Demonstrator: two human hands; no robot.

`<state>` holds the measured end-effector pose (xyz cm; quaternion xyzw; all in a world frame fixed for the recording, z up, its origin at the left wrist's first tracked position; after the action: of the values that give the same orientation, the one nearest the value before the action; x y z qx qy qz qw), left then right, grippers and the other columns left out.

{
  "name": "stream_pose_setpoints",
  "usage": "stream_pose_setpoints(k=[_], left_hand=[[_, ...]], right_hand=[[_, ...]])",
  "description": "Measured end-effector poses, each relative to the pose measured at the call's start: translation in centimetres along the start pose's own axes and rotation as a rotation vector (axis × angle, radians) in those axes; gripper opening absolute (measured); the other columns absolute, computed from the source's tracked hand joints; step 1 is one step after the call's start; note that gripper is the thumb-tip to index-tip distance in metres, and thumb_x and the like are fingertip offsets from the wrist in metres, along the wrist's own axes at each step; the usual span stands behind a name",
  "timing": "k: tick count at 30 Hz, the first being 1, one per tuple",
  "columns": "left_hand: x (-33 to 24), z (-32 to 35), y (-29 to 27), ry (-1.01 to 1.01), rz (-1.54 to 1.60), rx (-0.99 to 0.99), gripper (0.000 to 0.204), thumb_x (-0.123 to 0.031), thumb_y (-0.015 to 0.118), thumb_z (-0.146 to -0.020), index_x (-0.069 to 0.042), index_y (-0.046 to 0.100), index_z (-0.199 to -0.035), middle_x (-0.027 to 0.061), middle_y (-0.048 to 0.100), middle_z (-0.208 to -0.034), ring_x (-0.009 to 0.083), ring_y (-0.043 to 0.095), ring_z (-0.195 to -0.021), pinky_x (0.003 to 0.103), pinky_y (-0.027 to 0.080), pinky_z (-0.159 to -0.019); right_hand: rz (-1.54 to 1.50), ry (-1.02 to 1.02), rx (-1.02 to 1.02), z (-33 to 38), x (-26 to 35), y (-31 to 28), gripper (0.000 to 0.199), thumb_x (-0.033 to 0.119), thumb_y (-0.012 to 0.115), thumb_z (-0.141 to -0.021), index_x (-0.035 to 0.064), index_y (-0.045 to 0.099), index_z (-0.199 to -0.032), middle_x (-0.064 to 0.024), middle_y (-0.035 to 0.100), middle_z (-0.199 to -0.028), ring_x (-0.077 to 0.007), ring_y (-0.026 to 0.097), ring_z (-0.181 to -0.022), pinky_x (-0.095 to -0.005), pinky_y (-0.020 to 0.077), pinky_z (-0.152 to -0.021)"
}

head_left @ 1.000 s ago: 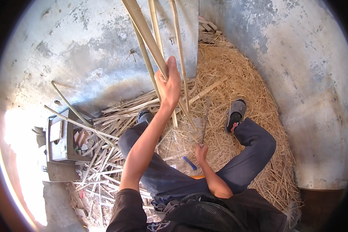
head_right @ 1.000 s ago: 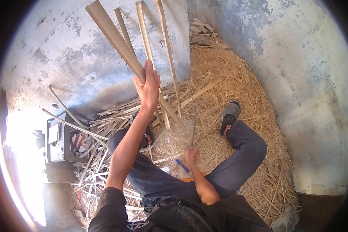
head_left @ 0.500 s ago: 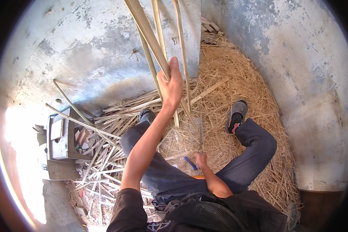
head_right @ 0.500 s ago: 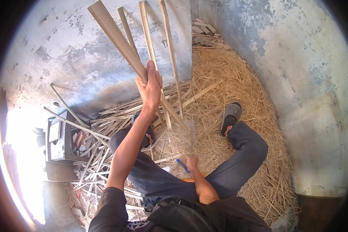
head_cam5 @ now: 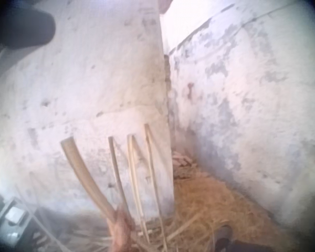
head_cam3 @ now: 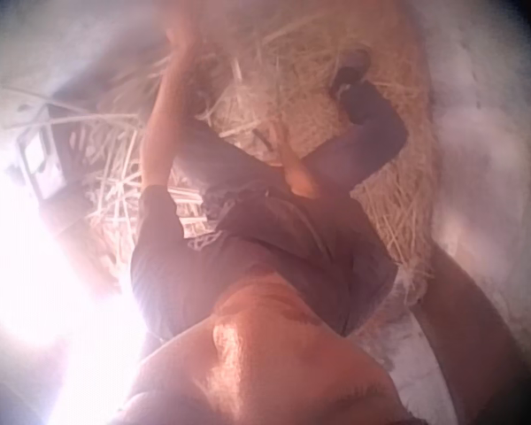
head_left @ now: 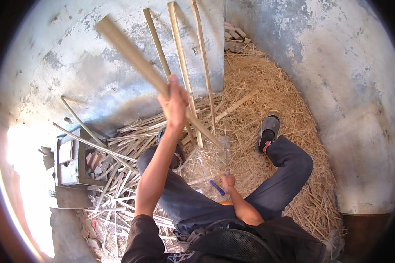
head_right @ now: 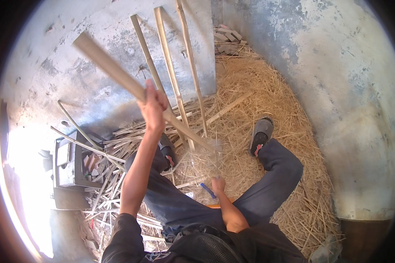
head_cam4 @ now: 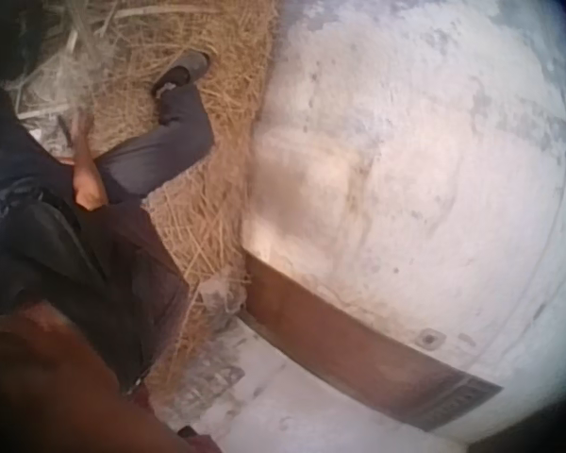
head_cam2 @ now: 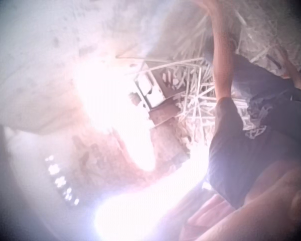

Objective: The person sits on a straw-covered floor and uses a knife to split long bamboo poles into thin strips. They hold the bamboo vertically and repeatedly strike it with the knife to separate the sections, then use a blue tool to mark the bamboo.

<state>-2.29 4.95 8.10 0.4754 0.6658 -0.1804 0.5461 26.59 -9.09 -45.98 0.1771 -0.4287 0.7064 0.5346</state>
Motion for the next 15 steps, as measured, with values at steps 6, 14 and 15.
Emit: stream_pose_setpoints(k=[6,14,15], left_hand=[[-8.3,1.5,-11.4,0.113,0.305,-0.343,0.050,-0.046,0.046,-0.106,-0.022,0.032,-0.064,-0.0092,0.026,-0.050,0.0050,0.022,-0.043,0.026,0.018,-0.038],[-25.1,8.3,-27.0,0.503,-0.090,-0.591,0.053,-0.051,0.033,-0.108,-0.021,0.032,-0.064,-0.0094,0.024,-0.050,0.0045,0.020,-0.042,0.022,0.021,-0.037],[-27.4,9.3,-29.8,0.566,-0.187,-0.588,0.053,-0.050,0.031,-0.109,-0.021,0.032,-0.064,-0.0091,0.023,-0.051,0.0045,0.020,-0.042,0.022,0.021,-0.037]], right_hand=[[0.004,-0.366,-0.006,2.2,11.9,-2.4,0.027,0.020,0.069,-0.075,-0.0061,0.064,-0.073,-0.0155,0.063,-0.061,-0.0268,0.062,-0.053,-0.0410,0.0466,-0.057],[0.106,-0.222,-0.197,-1.5,12.0,-6.5,0.025,0.019,0.067,-0.080,-0.0058,0.068,-0.079,-0.0226,0.068,-0.072,-0.0344,0.067,-0.066,-0.0434,0.0508,-0.066],[0.129,-0.098,-0.251,-2.6,9.8,-6.7,0.024,0.019,0.066,-0.082,-0.0047,0.068,-0.078,-0.0232,0.069,-0.075,-0.0357,0.069,-0.070,-0.0453,0.0523,-0.070]])
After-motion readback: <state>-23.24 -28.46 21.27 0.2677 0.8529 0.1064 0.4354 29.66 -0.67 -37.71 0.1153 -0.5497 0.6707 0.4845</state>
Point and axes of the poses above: each hand's wrist, its own z-axis away from the middle knuckle, its own y-axis out of the palm, x = y × z, the point moved 8 cm from there along -z, towards the middle knuckle
